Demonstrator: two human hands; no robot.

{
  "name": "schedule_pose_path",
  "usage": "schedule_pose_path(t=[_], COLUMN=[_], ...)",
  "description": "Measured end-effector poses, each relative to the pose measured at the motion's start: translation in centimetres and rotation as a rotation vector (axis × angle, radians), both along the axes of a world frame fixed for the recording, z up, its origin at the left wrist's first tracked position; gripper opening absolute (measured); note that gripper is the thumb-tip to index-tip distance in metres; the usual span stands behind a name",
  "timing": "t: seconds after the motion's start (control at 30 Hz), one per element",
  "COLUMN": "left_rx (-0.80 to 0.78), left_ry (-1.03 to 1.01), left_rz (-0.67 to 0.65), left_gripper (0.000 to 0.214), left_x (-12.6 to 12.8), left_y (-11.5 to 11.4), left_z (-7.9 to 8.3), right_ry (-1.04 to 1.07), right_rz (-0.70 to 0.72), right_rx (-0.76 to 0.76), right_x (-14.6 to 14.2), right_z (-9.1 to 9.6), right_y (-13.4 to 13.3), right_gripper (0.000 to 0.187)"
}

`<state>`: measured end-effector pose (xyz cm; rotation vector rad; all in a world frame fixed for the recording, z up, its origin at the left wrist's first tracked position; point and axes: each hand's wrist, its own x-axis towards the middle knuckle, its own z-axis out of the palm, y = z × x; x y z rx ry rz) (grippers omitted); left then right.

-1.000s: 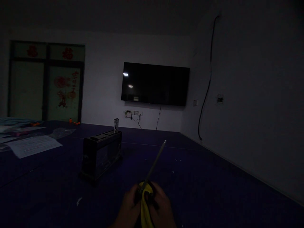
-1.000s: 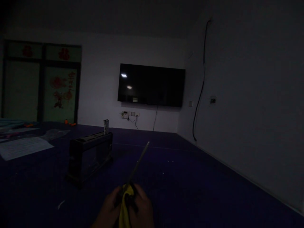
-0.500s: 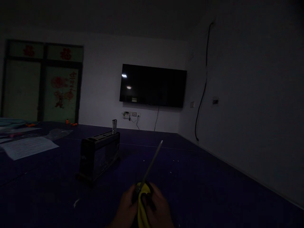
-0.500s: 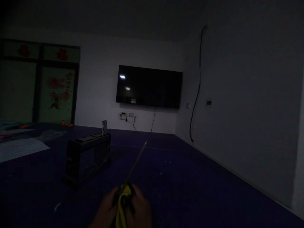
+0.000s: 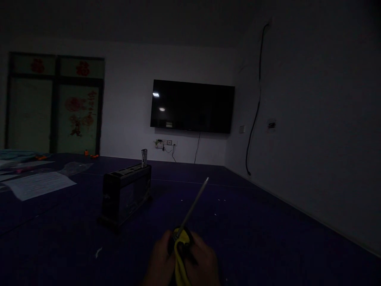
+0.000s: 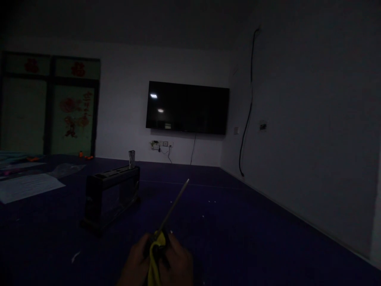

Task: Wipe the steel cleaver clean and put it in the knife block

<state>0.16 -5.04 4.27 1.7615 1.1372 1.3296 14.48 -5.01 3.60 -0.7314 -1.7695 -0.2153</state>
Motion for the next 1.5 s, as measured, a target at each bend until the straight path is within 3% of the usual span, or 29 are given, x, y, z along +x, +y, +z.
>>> schedule_pose_path(t=[0.1,0.27,0.4,0.57,0.7,0.83,1.03,1.13,1.27,1.4,1.5], left_rx=[0.02,0.01,0.006,0.056,0.065,0.079,0.06,0.065,0.105,0.127,0.249], left_ry=[0.142,0.442,0.523,0.508,0.507,0.309,-0.016,-0.016,0.003,-0.015,0.093], left_rz=[0.069,0.152,0.132,0.104,0.11,0.104,0.136,0.173,0.219,0.234,0.354], left_gripper=[0.036,0.038,0.04,0.03,0.026,0.022,0.018,0.019,0.013,0.017,0.016], left_x=[-0.1,-0.5,-0.6,-0.6,-0.8,-0.4,-0.2,-0.2,0.0,-1.0,-3.8], left_y=[-0.2,-0.5,-0.4,-0.2,-0.1,0.0,0.0,-0.1,0.2,0.8,0.8], left_z=[0.3,1.0,1.0,0.6,0.3,0.2,0.7,1.0,1.0,2.9,6.7], right_ry=[-0.021,0.001,-0.055,-0.076,-0.074,-0.064,0.002,0.113,0.254,0.179,0.112], right_rz=[-0.006,0.081,0.095,0.076,0.067,0.027,0.046,0.027,-0.046,-0.041,-0.048], right_rx=[0.055,-0.011,0.0,-0.035,0.038,0.056,-0.145,-0.307,-0.452,-0.441,-0.429], right_x=[-0.1,-0.2,0.2,0.2,0.0,-0.2,-0.2,-0.2,-0.3,-0.1,0.1], right_z=[0.0,0.2,-0.2,-0.2,0.1,0.2,0.0,0.1,0.2,-0.2,-0.6], right_y=[-0.3,-0.4,-0.1,-0.1,-0.2,-0.3,0.2,0.4,0.5,0.7,1.1], right_gripper=[0.033,0.038,0.032,0.035,0.036,0.037,0.028,0.026,0.044,0.05,0.05])
